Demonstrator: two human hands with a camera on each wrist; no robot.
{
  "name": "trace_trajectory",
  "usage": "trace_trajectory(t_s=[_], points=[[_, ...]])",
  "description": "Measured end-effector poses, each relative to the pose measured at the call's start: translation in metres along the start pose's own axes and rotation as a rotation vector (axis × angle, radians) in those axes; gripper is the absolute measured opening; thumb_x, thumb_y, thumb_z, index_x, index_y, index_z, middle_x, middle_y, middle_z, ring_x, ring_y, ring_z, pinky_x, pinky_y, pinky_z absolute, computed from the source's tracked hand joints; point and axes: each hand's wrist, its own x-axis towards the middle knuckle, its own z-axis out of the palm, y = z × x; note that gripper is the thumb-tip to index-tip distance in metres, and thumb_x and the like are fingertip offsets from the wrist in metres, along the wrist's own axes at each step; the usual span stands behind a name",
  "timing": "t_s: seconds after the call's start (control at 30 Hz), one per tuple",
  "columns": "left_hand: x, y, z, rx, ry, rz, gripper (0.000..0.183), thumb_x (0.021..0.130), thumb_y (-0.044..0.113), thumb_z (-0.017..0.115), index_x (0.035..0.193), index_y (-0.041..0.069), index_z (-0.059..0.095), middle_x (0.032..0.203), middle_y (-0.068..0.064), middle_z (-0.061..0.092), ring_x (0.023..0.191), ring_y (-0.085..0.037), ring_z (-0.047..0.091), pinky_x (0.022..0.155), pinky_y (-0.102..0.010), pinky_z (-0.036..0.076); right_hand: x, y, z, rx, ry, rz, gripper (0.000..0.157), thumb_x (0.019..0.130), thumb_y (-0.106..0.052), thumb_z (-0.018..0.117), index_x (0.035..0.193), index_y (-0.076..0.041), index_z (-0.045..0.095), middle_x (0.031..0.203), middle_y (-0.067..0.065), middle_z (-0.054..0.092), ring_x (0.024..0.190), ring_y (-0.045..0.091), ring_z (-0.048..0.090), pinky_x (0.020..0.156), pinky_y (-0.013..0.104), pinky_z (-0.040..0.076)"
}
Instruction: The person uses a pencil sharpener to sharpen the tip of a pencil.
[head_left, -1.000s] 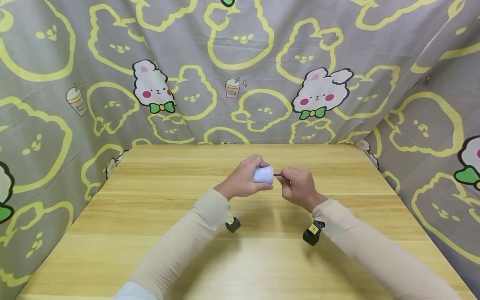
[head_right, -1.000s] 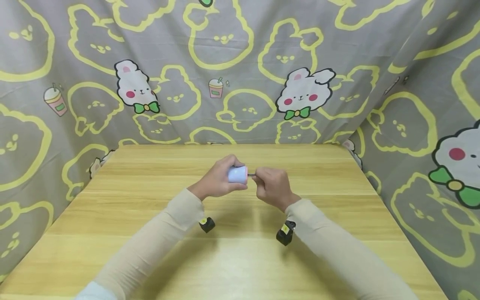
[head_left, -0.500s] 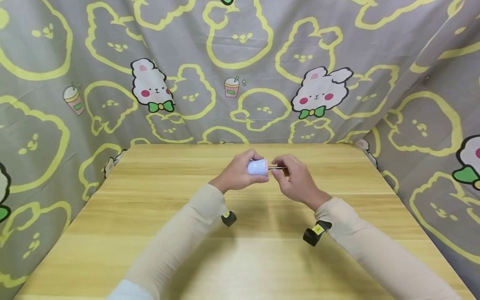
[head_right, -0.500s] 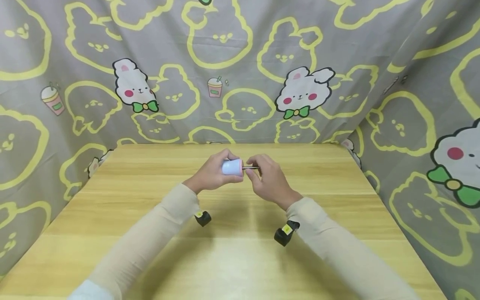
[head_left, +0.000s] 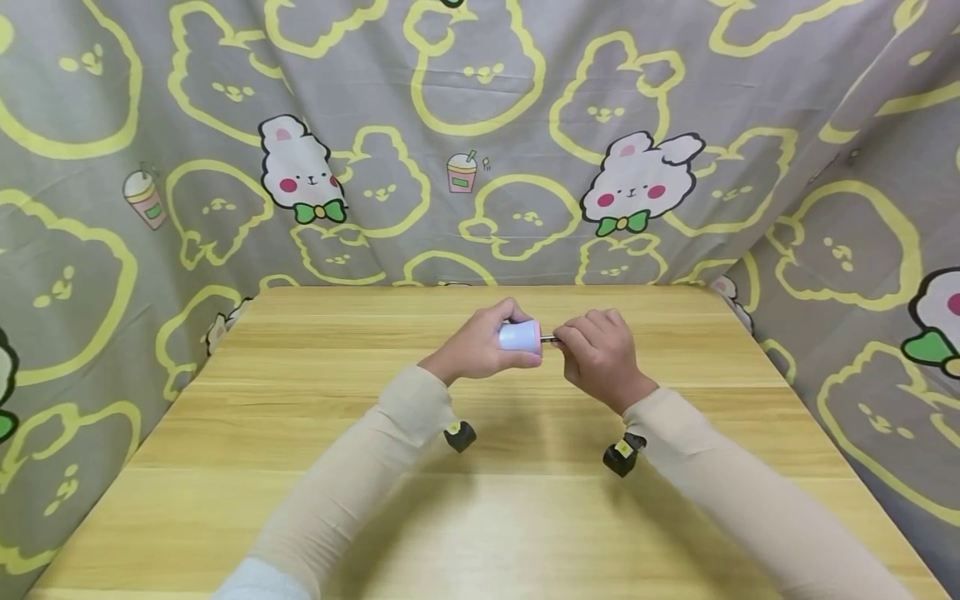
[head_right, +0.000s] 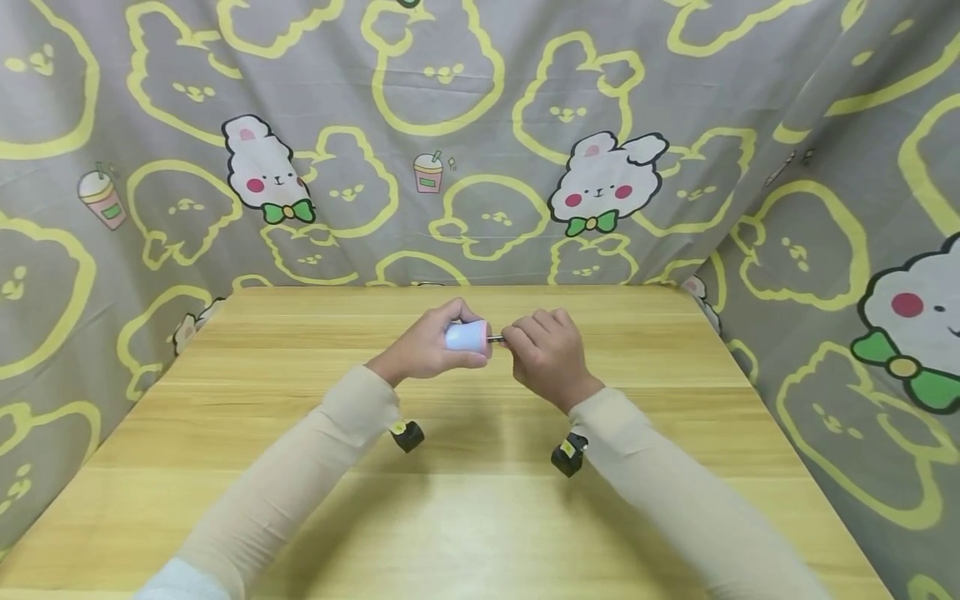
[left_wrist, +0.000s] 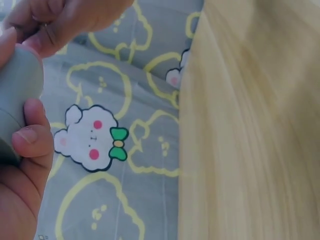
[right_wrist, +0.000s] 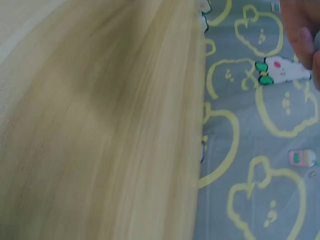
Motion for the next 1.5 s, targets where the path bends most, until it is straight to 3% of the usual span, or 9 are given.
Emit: trace_trajectory(t_s=[0.23,0.47,0.6,0.8,0.9,1.07,1.3,1.4,1.5], points=[[0.001,-0.003,0.011,0.071,0.008,-0.007,0.040,0.077,0.016,0.083,0.100,0.006,0.052,0.098,-0.009,0.059,0.079,-0.022,0.056,0.062,-0.029,0.050,-0.010,0.001,0.007,0.067,0.010,-0.027,0.029,0.095,-0.010,0.052,0.066,-0.006,0.051,0.054,0.000,0.040,0.043,0.016,0.032,0.042,0.030,0.025],[-0.004,-0.007,0.014,0.180,0.062,0.105,0.041,0.075,0.015,0.084,0.099,0.005,0.052,0.100,-0.008,0.059,0.082,-0.020,0.055,0.065,-0.026,0.049,-0.007,-0.009,-0.001,0.133,-0.173,0.155,0.036,0.098,-0.020,0.052,0.063,-0.013,0.045,0.048,-0.006,0.034,0.041,0.005,0.022,0.038,0.022,0.017],[-0.007,-0.010,0.014,0.279,0.095,0.221,0.042,0.074,0.013,0.085,0.098,0.002,0.052,0.099,-0.009,0.057,0.082,-0.020,0.054,0.067,-0.025,0.048,0.005,-0.015,-0.011,0.280,-0.404,0.407,0.031,0.091,-0.009,0.062,0.065,-0.014,0.045,0.050,-0.008,0.034,0.043,0.003,0.024,0.040,0.022,0.019],[-0.010,-0.015,0.019,0.380,0.108,0.342,0.043,0.074,0.012,0.085,0.099,0.000,0.051,0.098,-0.011,0.054,0.082,-0.020,0.054,0.067,-0.022,0.047,0.035,-0.009,-0.024,0.733,-0.861,1.063,0.028,0.098,-0.007,0.052,0.070,-0.007,0.048,0.062,0.001,0.039,0.049,0.011,0.030,0.046,0.024,0.027],[-0.011,-0.017,0.020,0.359,0.122,0.349,0.044,0.074,0.012,0.085,0.099,0.000,0.051,0.099,-0.012,0.055,0.082,-0.020,0.054,0.067,-0.023,0.047,0.042,-0.004,-0.026,0.751,-0.956,1.163,0.028,0.100,-0.011,0.050,0.074,-0.004,0.054,0.067,0.003,0.043,0.052,0.014,0.032,0.049,0.026,0.030],[-0.009,-0.012,0.014,0.237,0.125,0.153,0.043,0.076,0.017,0.084,0.102,0.004,0.052,0.100,-0.010,0.059,0.081,-0.019,0.054,0.065,-0.026,0.048,0.037,-0.008,-0.027,0.577,-0.774,0.882,0.013,0.097,-0.013,0.058,0.094,-0.003,0.066,0.082,0.006,0.062,0.067,0.017,0.053,0.061,0.033,0.046],[-0.007,0.000,0.004,0.094,0.065,-0.041,0.040,0.078,0.024,0.081,0.104,0.009,0.054,0.098,-0.006,0.060,0.078,-0.021,0.057,0.063,-0.031,0.050,0.011,-0.006,-0.017,0.127,-0.248,0.123,0.012,0.093,-0.015,0.066,0.090,-0.004,0.069,0.081,0.010,0.061,0.069,0.025,0.059,0.063,0.041,0.046],[-0.006,0.003,0.003,0.072,0.033,-0.050,0.039,0.079,0.026,0.080,0.103,0.009,0.055,0.097,-0.006,0.061,0.077,-0.022,0.057,0.063,-0.031,0.050,0.002,-0.004,-0.008,-0.060,-0.036,-0.019,0.021,0.095,-0.022,0.064,0.082,-0.006,0.069,0.073,0.008,0.059,0.061,0.026,0.057,0.058,0.042,0.040],[-0.007,0.004,0.004,0.063,-0.012,-0.062,0.038,0.079,0.025,0.080,0.102,0.009,0.054,0.094,-0.006,0.061,0.075,-0.021,0.057,0.061,-0.030,0.050,-0.004,-0.005,0.003,-0.080,0.083,-0.066,0.027,0.097,-0.020,0.060,0.076,-0.005,0.066,0.070,0.007,0.058,0.056,0.025,0.052,0.054,0.040,0.037]])
